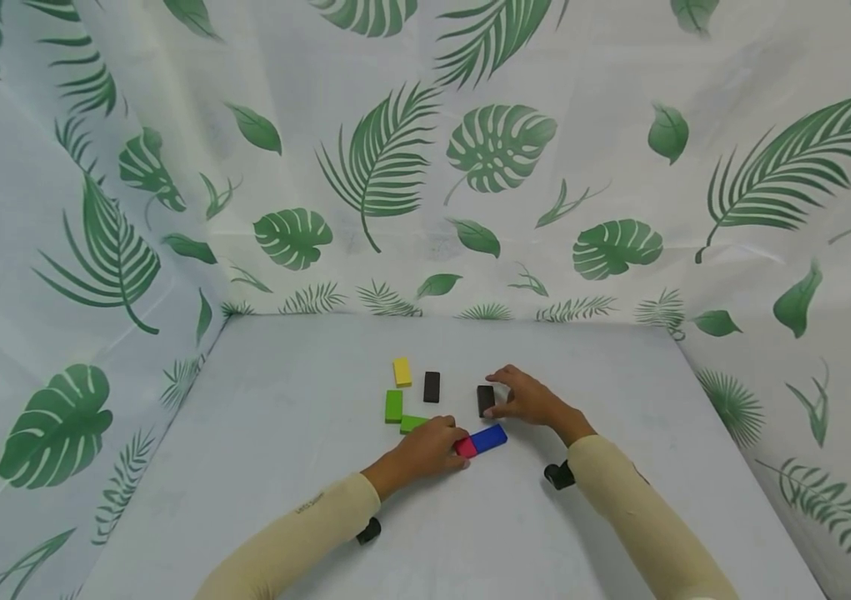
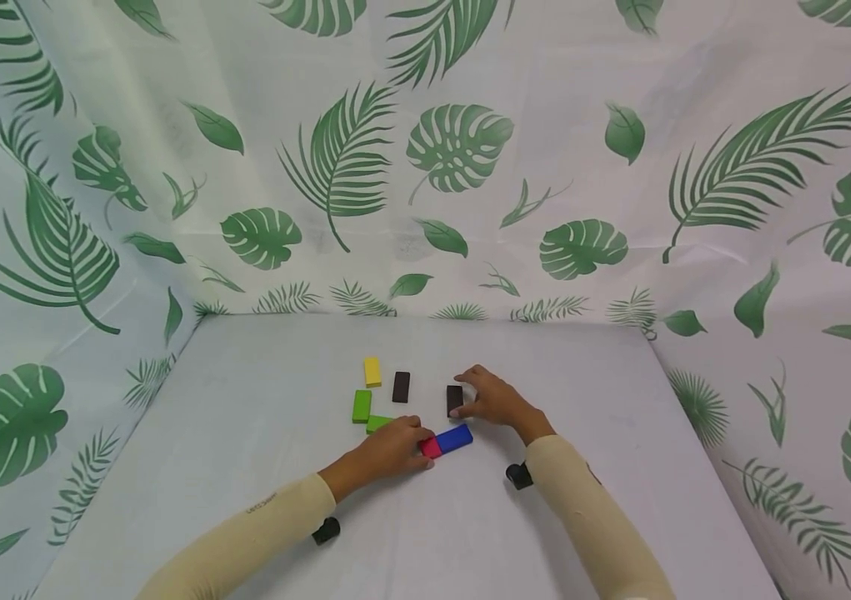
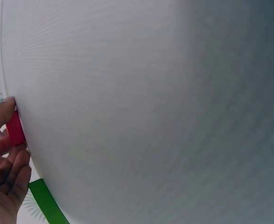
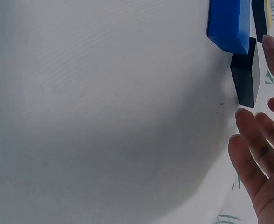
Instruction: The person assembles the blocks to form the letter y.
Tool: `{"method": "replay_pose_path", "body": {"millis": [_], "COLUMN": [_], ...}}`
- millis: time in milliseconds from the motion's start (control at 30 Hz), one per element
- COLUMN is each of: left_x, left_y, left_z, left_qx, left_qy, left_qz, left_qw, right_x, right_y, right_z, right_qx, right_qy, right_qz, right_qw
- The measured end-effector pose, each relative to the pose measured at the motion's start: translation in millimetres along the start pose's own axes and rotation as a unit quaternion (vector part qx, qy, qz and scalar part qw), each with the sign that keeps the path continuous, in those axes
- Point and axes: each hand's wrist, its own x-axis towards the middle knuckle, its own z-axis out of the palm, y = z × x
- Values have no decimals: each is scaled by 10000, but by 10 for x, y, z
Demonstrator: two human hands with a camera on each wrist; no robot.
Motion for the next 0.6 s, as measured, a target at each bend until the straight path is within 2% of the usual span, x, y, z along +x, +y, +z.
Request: {"method": "replay_pose_path", "body": {"millis": [233,400,600], "left_x": [-1,2,5], "left_y": [-12,-7,-1], "left_z": [24,23,16], "left_qx": [117,74,55], "left_qy": [84,29,-6], "left_qz": [65,7,-4], "left_qw": [9999,10000,10000], "right_x": [51,77,86], "right_y": [-10,17,37], "right_z": [52,75,69], "right_qx": [-31,-66,-26], "right_qy": [-249,-262,-263], "right_qz": [191,350,331], "right_qw": [9995,9990,9991]}}
